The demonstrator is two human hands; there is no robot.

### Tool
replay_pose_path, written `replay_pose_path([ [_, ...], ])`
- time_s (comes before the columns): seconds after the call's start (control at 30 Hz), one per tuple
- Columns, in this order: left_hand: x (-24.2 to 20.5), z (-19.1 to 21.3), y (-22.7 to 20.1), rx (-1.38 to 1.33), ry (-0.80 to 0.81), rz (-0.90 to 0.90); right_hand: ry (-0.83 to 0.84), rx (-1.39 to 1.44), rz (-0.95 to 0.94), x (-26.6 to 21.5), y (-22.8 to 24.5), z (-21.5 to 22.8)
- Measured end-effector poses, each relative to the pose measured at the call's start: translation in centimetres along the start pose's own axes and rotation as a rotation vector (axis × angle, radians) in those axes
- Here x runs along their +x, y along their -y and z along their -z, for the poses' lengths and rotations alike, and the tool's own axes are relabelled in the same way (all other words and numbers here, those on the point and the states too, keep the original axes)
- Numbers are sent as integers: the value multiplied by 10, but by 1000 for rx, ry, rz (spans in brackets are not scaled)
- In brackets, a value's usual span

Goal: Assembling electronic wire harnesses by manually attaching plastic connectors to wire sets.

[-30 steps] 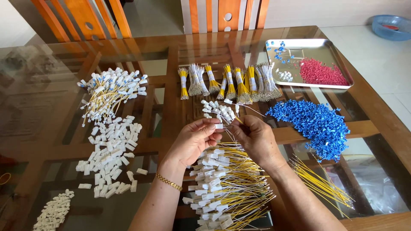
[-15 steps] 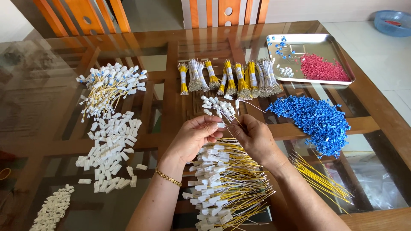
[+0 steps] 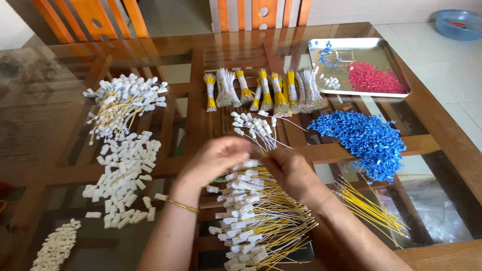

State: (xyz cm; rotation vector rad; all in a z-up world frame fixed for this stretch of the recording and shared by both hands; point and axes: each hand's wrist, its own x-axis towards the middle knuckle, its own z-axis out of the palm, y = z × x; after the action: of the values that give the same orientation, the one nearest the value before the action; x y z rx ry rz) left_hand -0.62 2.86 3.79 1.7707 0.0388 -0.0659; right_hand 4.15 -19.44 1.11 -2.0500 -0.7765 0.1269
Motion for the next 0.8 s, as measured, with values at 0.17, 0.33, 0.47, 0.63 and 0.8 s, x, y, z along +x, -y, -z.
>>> replay_pose_path([
  [0.17, 78, 15, 44, 437, -230, -177, 49, -71, 75, -6, 13, 6],
  [0.33, 173, -18, 67, 960, -272, -338, -64, -49, -52, -9, 12, 37],
  [0.47, 211, -39, 67, 1095, -166, -387, -105, -86, -289, -15, -2, 56],
  [0.63, 227, -45, 81, 1211, -170, -454, -113, -28, -387, -14, -17, 68],
  [0.8, 207, -33, 65, 1146, -122, -300, -131, 27, -282, 0, -25, 59],
])
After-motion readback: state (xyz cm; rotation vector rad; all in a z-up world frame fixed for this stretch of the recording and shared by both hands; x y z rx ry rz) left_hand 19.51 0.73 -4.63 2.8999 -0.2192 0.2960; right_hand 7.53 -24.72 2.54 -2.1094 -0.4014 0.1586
